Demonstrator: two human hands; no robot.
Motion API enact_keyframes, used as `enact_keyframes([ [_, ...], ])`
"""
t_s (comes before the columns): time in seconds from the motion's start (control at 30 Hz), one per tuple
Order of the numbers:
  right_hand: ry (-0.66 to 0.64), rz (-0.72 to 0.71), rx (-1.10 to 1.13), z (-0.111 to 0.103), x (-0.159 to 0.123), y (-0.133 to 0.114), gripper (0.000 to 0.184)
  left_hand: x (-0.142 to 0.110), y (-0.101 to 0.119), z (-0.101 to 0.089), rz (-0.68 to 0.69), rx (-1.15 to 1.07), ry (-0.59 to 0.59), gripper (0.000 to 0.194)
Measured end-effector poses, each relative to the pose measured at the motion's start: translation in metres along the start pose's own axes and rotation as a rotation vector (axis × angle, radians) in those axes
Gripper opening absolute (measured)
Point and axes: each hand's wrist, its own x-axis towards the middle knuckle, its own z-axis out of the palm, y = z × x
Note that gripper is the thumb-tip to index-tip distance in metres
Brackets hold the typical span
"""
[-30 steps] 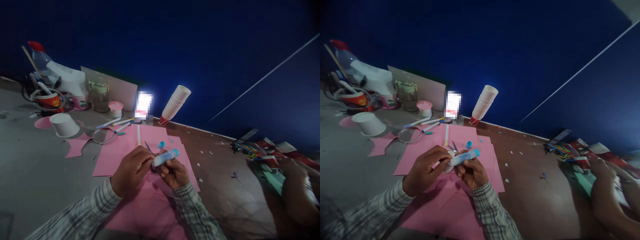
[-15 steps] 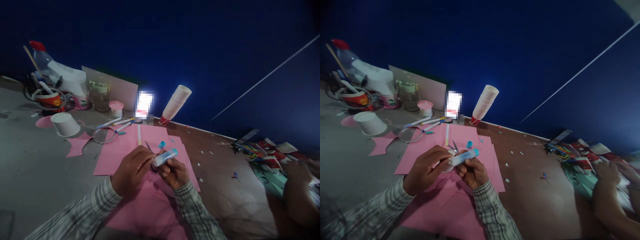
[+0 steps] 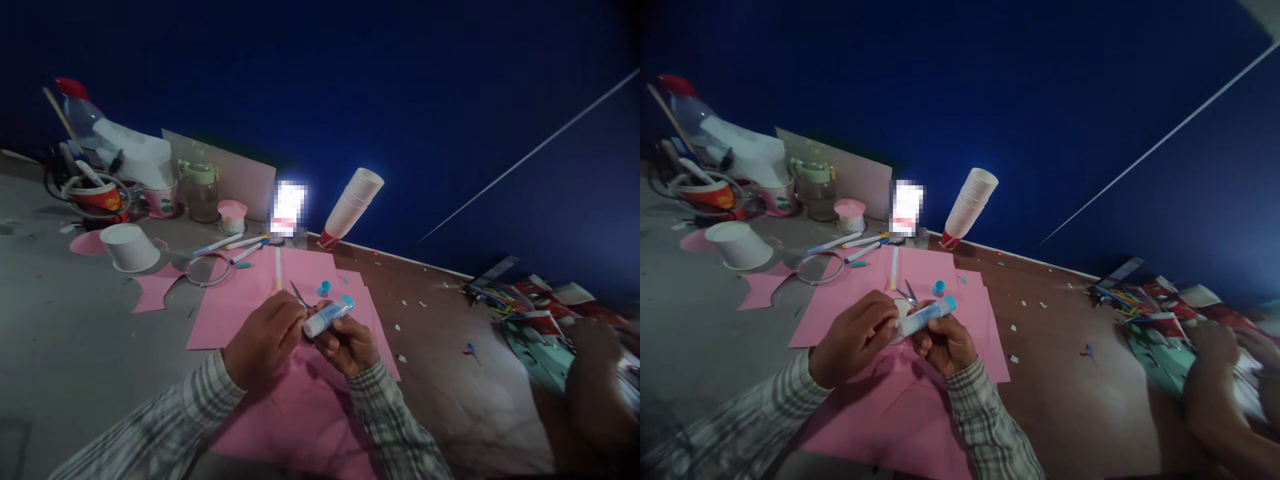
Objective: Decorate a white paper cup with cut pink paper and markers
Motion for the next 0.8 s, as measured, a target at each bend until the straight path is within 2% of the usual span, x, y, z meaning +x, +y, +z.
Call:
enact_keyframes([
  [0.1, 0.034, -0.004, 0.040, -0.003, 0.000, -0.001, 0.030, 0.000, -0.001, -0.002, -0.232, -0.147, 0.026, 0.014],
  [0.17, 0.053, -0.007, 0.049, -0.005, 0.001, -0.002, 0.032, 0.000, -0.002, -0.002, -0.312, -0.206, 0.026, 0.015],
  [0.3, 0.059, -0.033, 0.050, -0.005, 0.002, -0.003, 0.027, 0.000, -0.002, -0.002, -0.306, -0.298, 0.008, 0.023],
  [0.47, 0.087, -0.096, 0.024, -0.002, 0.003, -0.001, 0.023, 0.002, 0.002, -0.001, -0.363, -0.275, -0.037, 0.015],
  [0.8, 0.137, -0.188, -0.080, 0.005, 0.002, 0.003, 0.021, 0.002, 0.004, 0.001, -0.255, -0.221, -0.021, 0.016],
])
